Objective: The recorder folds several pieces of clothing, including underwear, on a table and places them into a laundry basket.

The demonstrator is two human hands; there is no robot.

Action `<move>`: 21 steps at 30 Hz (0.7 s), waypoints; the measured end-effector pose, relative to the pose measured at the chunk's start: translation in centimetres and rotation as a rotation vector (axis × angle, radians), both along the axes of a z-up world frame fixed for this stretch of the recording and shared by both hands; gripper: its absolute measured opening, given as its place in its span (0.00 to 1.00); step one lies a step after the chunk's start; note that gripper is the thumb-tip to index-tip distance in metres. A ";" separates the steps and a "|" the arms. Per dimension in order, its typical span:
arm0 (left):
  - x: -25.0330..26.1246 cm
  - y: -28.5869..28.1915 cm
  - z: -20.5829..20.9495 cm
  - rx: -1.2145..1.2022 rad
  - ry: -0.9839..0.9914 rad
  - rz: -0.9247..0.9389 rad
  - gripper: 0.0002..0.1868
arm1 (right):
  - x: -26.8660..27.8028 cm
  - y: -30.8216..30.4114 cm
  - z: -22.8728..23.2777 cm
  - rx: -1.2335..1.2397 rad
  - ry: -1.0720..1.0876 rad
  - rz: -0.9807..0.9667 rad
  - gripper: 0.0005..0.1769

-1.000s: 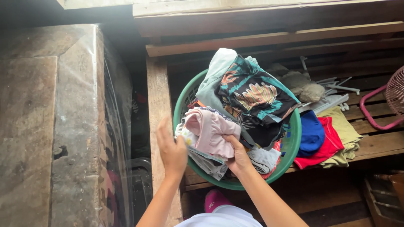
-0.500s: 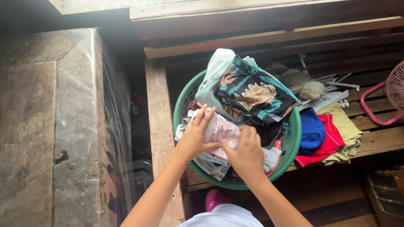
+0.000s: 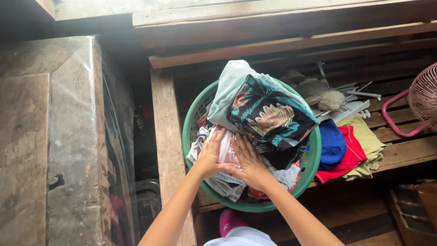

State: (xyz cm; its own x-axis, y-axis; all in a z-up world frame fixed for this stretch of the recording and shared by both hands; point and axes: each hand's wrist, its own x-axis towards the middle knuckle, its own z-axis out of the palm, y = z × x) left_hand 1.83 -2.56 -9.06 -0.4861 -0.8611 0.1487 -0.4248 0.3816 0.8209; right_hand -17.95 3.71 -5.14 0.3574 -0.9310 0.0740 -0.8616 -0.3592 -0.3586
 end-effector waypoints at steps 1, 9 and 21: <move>0.1 0.0 -0.4 0.002 0.000 -0.001 0.68 | 0.5 0.0 1.1 0.002 0.000 -0.001 0.52; 2.0 1.1 6.0 0.024 -0.136 0.046 0.68 | -0.4 0.6 8.9 -0.235 -0.295 -0.296 0.24; -3.6 -3.8 12.2 -0.570 -0.152 0.137 0.55 | -5.1 -7.3 9.2 -0.110 0.230 -0.534 0.66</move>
State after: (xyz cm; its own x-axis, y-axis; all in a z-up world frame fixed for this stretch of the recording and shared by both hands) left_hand -1.81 -6.39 3.13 -0.4286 -0.7223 0.5427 -0.5975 0.6772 0.4294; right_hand -23.09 -3.57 4.11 -0.1404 -0.9777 0.1564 -0.9846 0.1211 -0.1263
